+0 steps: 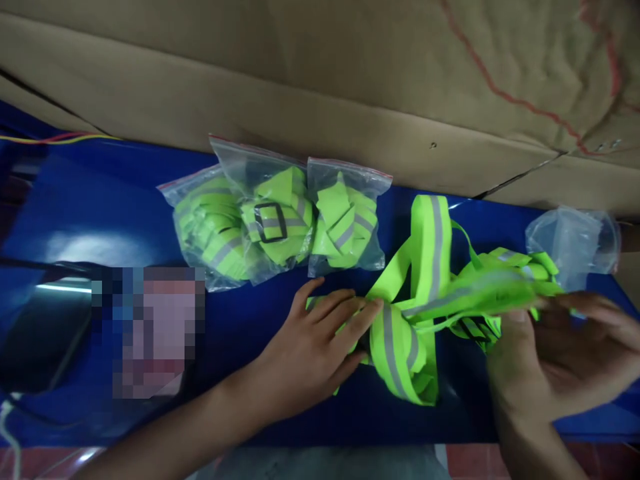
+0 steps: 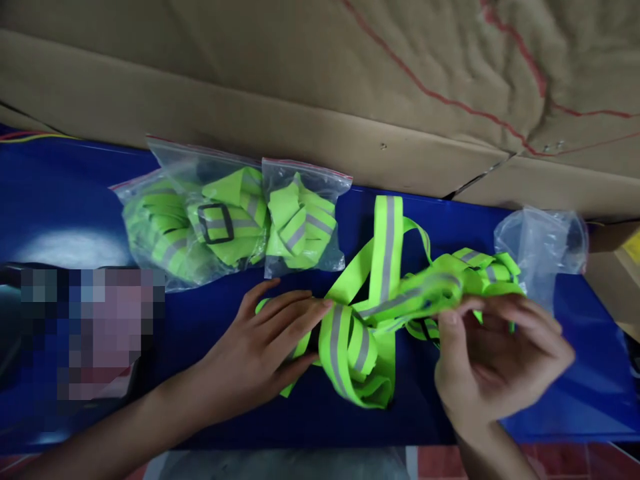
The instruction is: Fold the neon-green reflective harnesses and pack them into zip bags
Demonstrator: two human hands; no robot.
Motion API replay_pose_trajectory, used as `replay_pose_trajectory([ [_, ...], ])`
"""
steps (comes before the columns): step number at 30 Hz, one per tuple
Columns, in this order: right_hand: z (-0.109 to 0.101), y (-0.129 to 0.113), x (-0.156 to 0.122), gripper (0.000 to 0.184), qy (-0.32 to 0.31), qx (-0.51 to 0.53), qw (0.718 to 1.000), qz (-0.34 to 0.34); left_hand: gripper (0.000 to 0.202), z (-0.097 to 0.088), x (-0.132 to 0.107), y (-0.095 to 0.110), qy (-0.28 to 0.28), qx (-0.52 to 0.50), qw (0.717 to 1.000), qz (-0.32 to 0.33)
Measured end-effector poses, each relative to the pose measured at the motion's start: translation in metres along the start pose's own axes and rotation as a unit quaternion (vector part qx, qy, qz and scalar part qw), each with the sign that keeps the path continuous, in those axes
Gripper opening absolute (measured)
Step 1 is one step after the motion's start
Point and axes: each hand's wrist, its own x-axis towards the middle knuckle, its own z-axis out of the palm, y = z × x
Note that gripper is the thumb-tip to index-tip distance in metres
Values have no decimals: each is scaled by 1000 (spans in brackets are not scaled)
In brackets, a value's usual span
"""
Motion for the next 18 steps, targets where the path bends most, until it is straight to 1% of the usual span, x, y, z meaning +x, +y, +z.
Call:
replay_pose_trajectory([
  [1, 2, -3, 2, 73, 20, 5, 999, -37, 64, -1, 0, 0, 4, 4, 1000, 5],
  [2, 4, -8, 3, 66, 6, 3, 996, -85, 64, -2, 0, 0, 9, 7, 1000, 9],
  [3, 6, -14, 1, 61, -38, -2, 989, -144, 62, -2, -1, 0, 14, 7, 1000, 13],
  [4, 7, -21, -1, 57, -143, -19, 968, -204, 60, -2, -1, 0, 20, 5, 1000, 18],
  [5, 8, -26, -5, 51, -248, -34, 941, -229, 56, -2, -1, 0, 29, 1, 999, 25],
  [6, 9, -29, -8, 43, -339, -40, 907, -247, 53, -1, -1, 0, 39, -2, 999, 31],
  [7, 9, -30, -11, 35, -407, -60, 874, -259, 51, -1, -1, 0, 49, -3, 998, 35],
  [8, 9, -29, -12, 29, -420, -66, 868, -255, 49, 0, -1, 0, 57, -2, 998, 35],
  [9, 8, -26, -12, 26, -420, -74, 871, -245, 48, 1, 0, -1, 61, 0, 998, 32],
  [10, 7, -22, -10, 27, -407, -97, 881, -220, 47, 1, 0, -2, 59, 3, 998, 25],
  [12, 5, -14, -4, 32, -346, -156, 909, -176, 46, 0, 2, -3, 39, 16, 999, 16],
  [13, 4, -12, -2, 35, -321, -182, 915, -165, 44, -1, 3, -4, 27, 27, 999, 15],
  [14, 4, -12, 0, 37, -310, -197, 915, -166, 44, -2, 3, -4, 18, 41, 999, 17],
  [15, 6, -14, -1, 39, -317, -201, 911, -173, 43, -2, 4, -5, 13, 55, 998, 19],
  [18, 15, -22, -10, 47, -398, -176, 879, -194, 43, -4, 5, -5, 8, 68, 997, 21],
])
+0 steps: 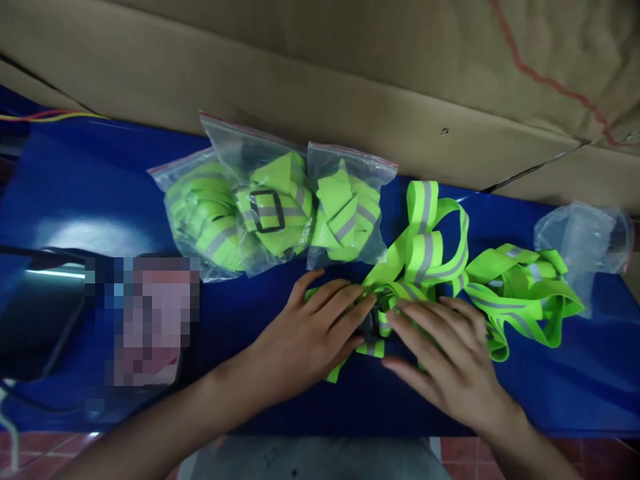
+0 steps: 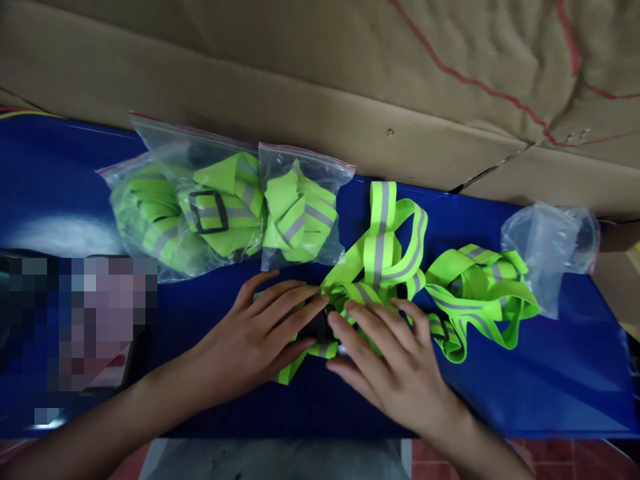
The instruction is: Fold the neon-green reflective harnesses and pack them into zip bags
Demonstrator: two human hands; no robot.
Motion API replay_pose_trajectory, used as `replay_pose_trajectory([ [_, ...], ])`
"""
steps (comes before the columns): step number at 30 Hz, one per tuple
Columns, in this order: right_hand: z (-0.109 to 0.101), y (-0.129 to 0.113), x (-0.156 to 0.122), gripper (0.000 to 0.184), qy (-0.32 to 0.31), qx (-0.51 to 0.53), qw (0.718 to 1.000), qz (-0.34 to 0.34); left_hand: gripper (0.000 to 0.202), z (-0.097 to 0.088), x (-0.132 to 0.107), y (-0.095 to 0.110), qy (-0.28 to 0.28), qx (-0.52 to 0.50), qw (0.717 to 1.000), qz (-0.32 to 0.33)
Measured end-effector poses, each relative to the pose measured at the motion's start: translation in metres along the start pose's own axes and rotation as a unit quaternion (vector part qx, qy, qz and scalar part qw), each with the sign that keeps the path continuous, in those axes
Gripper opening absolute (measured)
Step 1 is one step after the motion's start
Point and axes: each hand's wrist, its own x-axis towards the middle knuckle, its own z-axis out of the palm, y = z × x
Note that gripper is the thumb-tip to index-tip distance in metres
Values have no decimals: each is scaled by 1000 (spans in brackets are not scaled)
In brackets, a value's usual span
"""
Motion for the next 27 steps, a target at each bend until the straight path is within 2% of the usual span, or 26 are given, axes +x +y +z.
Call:
replay_pose_trajectory([
  [3, 12, -8, 1, 51, -56, 13, 998, -1, 45, -3, 0, 0, -8, -20, 1000, -5],
  [6, 19, -6, 1, 48, -72, 29, 997, 9, 36, -6, 0, -3, 0, -10, 1000, -18],
  [17, 18, -1, -2, 39, -30, 83, 995, -39, 25, -1, 1, 1, 30, 6, 997, -70],
  [20, 18, 0, 0, 40, -29, 89, 995, -36, 26, 1, 0, 1, 29, 43, 998, -41],
  [24, 17, -3, 3, 53, -54, 55, 997, 10, 27, 4, -1, 1, 33, 89, 995, 9],
  [27, 19, -10, 5, 57, -75, 18, 996, 41, 29, 5, 0, 6, 33, 126, 991, 12],
])
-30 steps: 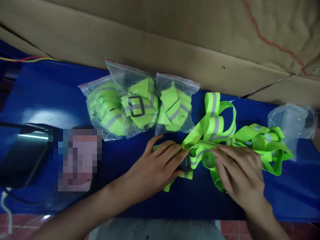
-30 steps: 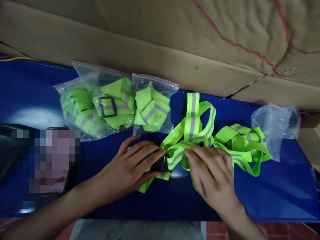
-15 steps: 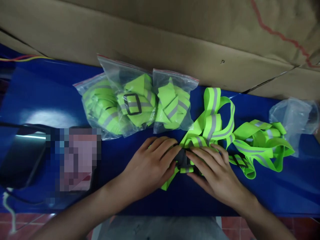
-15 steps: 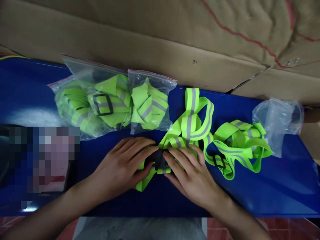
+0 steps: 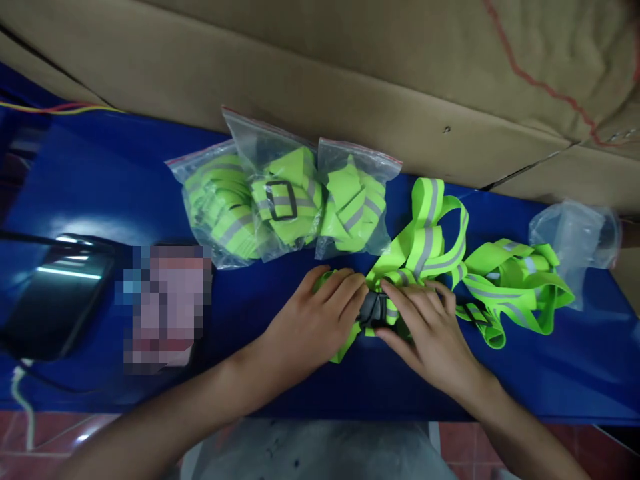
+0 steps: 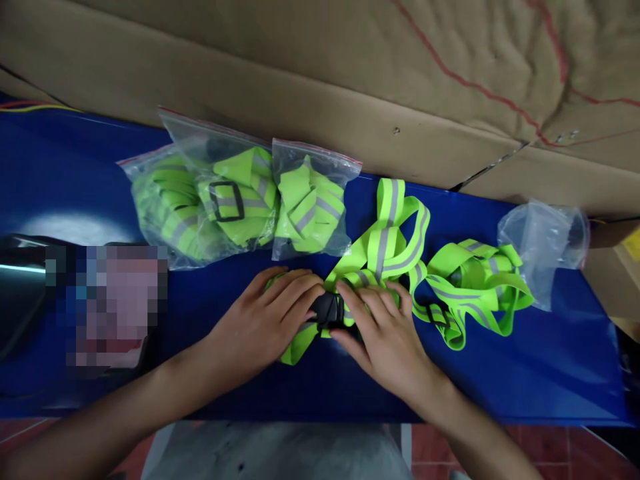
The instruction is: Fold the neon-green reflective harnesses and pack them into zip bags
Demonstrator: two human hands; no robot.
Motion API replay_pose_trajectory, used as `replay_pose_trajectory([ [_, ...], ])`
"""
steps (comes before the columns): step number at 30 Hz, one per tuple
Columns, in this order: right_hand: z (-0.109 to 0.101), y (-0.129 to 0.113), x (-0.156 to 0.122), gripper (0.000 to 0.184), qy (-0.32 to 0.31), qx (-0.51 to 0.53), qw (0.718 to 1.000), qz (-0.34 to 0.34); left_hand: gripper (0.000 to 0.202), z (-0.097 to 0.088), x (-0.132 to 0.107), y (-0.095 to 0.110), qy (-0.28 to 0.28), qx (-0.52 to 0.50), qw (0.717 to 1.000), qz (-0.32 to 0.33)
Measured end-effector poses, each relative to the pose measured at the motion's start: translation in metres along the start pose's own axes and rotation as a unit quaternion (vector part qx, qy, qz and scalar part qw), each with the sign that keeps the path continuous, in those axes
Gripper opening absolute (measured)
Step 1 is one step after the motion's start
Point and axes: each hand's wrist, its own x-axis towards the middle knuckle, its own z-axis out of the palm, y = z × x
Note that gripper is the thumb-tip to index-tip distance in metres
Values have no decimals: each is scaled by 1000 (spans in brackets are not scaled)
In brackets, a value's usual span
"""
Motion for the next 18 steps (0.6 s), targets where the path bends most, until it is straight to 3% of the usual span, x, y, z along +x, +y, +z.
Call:
replay_pose_trajectory([
  [8, 1, 1, -3, 47, -8, 3, 999, 42, 22, -5, -2, -3, -35, 0, 999, -27],
  [14, 3, -4, -5, 72, 17, -46, 998, 39, 24, -6, -4, -2, -4, 20, 1000, 0],
  [18, 5, -15, -3, 59, 31, -118, 992, 15, 26, -11, -1, 6, 3, 53, 998, 11],
])
